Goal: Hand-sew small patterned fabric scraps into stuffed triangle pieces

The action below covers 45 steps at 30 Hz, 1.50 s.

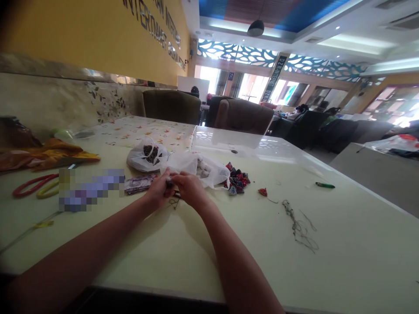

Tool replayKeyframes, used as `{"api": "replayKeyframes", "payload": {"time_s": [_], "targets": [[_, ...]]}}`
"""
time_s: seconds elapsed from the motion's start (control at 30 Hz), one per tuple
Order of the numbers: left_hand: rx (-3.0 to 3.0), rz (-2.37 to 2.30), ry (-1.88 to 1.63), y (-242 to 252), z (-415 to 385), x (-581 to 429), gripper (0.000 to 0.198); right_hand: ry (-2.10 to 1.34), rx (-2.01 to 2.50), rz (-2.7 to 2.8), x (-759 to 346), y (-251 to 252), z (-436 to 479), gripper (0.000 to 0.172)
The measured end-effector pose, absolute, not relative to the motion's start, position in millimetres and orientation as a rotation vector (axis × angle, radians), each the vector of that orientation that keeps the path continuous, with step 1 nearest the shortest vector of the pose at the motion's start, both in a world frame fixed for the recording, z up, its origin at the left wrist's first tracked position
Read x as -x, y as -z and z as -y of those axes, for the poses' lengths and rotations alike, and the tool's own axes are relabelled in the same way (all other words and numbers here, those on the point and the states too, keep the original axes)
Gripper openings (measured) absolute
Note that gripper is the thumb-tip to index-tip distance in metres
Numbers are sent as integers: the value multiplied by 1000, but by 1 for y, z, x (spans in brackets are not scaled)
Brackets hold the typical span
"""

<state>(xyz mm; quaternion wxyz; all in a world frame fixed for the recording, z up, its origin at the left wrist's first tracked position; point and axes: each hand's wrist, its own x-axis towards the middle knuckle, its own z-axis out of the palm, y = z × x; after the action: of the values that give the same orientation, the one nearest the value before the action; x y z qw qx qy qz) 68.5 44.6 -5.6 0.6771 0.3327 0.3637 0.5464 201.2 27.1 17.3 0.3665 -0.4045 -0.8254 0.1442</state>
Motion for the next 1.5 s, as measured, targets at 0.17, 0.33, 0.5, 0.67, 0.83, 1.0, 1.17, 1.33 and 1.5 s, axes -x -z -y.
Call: {"api": "replayKeyframes", "payload": {"time_s": [0.17,0.33,0.5,0.67,0.83,1.0,1.17,1.33,1.5], "targets": [[-766,-842,-1243,3,-44,-68,37,-444,1058,2151,-206,-20,-28,25],[-612,-852,-1215,0,-45,-68,35,-504,1080,1990,-210,-31,-23,34],[-589,-844,-1222,3,-47,-67,38,-543,1037,2084,-208,-33,-19,42],[-613,-770,-1198,4,-47,-67,39,-462,1140,2223,-207,-25,-22,51],[-736,-784,-1259,5,-47,-67,40,-490,1079,2265,-204,-23,-22,44],[-625,-795,-1260,6,-51,-63,41,-520,1092,2075,-205,-29,-20,46],[-615,-797,-1255,6,-51,-64,41,-499,1126,2111,-205,-28,-21,47],[-726,-853,-1278,6,-47,-67,41,-487,1114,2303,-200,-22,-21,41],[-607,-805,-1276,3,-50,-61,38,-627,1088,2061,-209,-25,-27,43]]}}
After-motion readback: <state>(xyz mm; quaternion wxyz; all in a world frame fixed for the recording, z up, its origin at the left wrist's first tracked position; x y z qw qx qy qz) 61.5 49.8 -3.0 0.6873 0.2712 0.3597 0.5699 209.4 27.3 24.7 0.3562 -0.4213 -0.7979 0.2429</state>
